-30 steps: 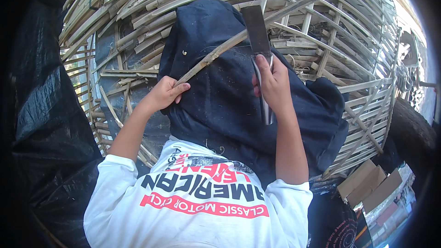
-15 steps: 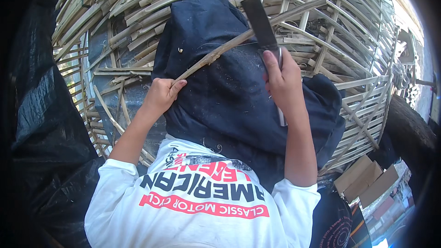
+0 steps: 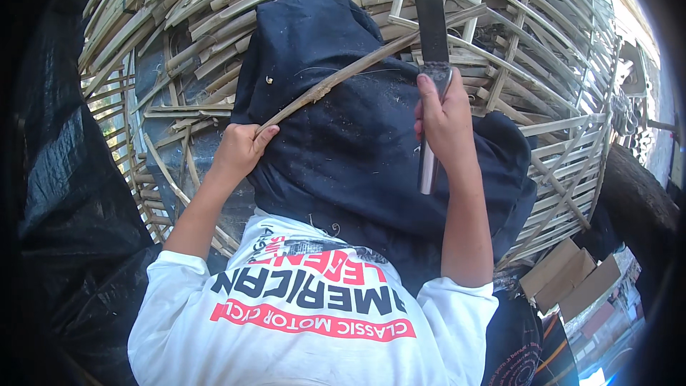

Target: The person uses a blade to shave the surface and edges of a bamboo strip, holding the strip against their lap while smoothing it. They then begin weaving the shaved strip into a large, curved bamboo lattice structure.

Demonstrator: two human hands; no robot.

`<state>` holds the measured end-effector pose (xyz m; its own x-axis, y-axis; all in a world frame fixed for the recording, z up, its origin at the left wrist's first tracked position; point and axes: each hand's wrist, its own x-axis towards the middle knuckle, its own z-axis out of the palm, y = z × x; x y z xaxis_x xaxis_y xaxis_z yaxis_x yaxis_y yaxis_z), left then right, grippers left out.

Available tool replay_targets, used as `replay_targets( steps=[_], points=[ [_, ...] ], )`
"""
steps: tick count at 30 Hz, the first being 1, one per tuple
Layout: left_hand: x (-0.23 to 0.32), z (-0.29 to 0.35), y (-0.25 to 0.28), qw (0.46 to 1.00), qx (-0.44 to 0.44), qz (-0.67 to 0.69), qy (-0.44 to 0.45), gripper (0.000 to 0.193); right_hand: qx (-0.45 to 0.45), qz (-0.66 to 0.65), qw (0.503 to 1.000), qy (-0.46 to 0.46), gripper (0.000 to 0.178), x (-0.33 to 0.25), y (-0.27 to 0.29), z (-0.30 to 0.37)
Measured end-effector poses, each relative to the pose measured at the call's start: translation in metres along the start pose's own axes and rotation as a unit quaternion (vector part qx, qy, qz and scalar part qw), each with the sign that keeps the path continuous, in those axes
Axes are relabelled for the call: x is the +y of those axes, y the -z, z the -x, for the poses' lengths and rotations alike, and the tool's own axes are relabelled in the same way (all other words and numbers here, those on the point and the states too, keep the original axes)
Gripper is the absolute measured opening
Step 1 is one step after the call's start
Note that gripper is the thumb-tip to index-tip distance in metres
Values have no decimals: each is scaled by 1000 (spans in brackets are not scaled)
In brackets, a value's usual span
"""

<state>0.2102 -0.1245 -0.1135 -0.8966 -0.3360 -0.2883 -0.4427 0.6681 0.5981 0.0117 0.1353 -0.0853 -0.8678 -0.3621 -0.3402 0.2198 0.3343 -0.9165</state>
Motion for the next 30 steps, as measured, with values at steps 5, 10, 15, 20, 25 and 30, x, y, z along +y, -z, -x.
replay_targets(
  steps=[5, 10, 15, 20, 25, 30],
  points=[
    [1, -4, -4, 999, -6, 39, -11, 57, 54, -37, 997, 33, 24, -19, 20, -13],
    [-1, -4, -3, 1000, 5, 11, -12, 58, -111, 93, 989, 6, 25, -3, -18, 16],
    [-2, -3, -9, 999, -1, 33, -22, 59, 15, 63, 998, -17, 24, -15, -11, -1],
    [3, -6, -4, 999, 18, -5, -42, 57, 26, 152, 986, 66, 25, -9, -5, 17],
    [-3, -1, -9, 999, 26, 18, -30, 57, 30, 60, 997, -49, 26, -22, -9, 12],
    [0, -2, -5, 999, 18, -7, -36, 56, -53, 121, 991, 11, 23, -6, -20, 23]
  ],
)
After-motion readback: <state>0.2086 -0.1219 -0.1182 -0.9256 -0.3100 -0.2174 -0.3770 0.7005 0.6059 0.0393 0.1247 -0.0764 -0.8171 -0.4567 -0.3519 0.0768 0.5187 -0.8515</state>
